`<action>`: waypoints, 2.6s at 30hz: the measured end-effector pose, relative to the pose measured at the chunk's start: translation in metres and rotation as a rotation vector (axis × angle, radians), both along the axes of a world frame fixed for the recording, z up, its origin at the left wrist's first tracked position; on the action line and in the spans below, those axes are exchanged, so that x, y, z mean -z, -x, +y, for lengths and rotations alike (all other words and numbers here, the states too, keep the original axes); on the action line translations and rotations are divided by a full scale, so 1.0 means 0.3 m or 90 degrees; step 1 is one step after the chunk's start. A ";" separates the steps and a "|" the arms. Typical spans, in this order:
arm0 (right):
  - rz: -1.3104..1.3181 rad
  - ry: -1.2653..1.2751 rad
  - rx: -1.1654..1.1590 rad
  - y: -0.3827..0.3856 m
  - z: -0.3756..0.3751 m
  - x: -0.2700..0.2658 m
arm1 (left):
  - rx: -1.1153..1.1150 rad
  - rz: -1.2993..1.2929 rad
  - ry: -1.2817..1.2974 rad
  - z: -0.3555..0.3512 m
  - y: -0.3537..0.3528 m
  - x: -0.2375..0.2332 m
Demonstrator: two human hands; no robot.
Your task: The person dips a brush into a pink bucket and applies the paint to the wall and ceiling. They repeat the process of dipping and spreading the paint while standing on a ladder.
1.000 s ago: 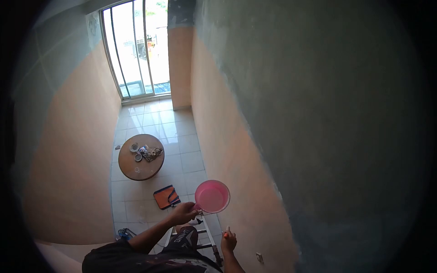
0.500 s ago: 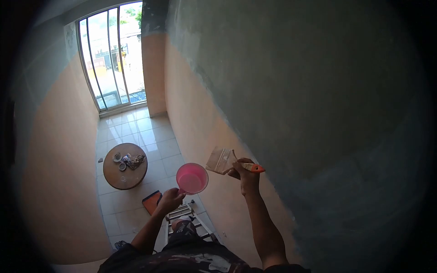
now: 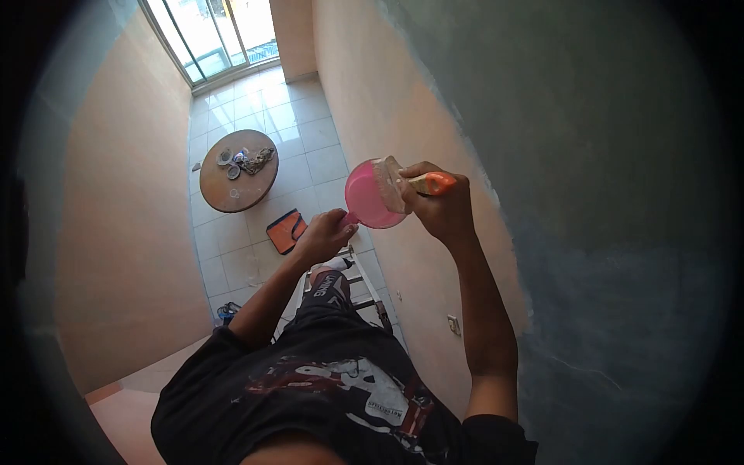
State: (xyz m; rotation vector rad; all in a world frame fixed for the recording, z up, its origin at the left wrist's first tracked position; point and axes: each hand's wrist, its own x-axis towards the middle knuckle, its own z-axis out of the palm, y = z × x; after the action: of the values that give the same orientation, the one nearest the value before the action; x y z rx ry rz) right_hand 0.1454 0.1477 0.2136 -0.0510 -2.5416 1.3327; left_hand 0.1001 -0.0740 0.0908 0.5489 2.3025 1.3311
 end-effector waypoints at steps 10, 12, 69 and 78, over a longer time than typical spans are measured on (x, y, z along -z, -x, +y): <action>-0.009 -0.235 -0.025 0.124 -0.039 0.319 | 0.003 -0.045 0.014 0.027 -0.021 0.011; -0.007 -0.283 -0.035 0.132 -0.043 0.364 | -0.003 -0.052 0.003 0.029 -0.020 0.021; 0.018 0.520 0.396 -0.218 0.073 0.429 | 0.108 -0.035 0.040 0.119 -0.055 -0.002; 0.056 0.639 0.446 -0.270 0.065 0.467 | 0.126 -0.036 0.034 0.131 -0.061 -0.008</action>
State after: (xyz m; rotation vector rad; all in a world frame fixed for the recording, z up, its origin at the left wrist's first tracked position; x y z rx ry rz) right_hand 0.2263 0.1671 0.0734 -0.9273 -1.3048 1.9896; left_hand 0.1185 -0.0346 0.0931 0.6926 2.1691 1.1726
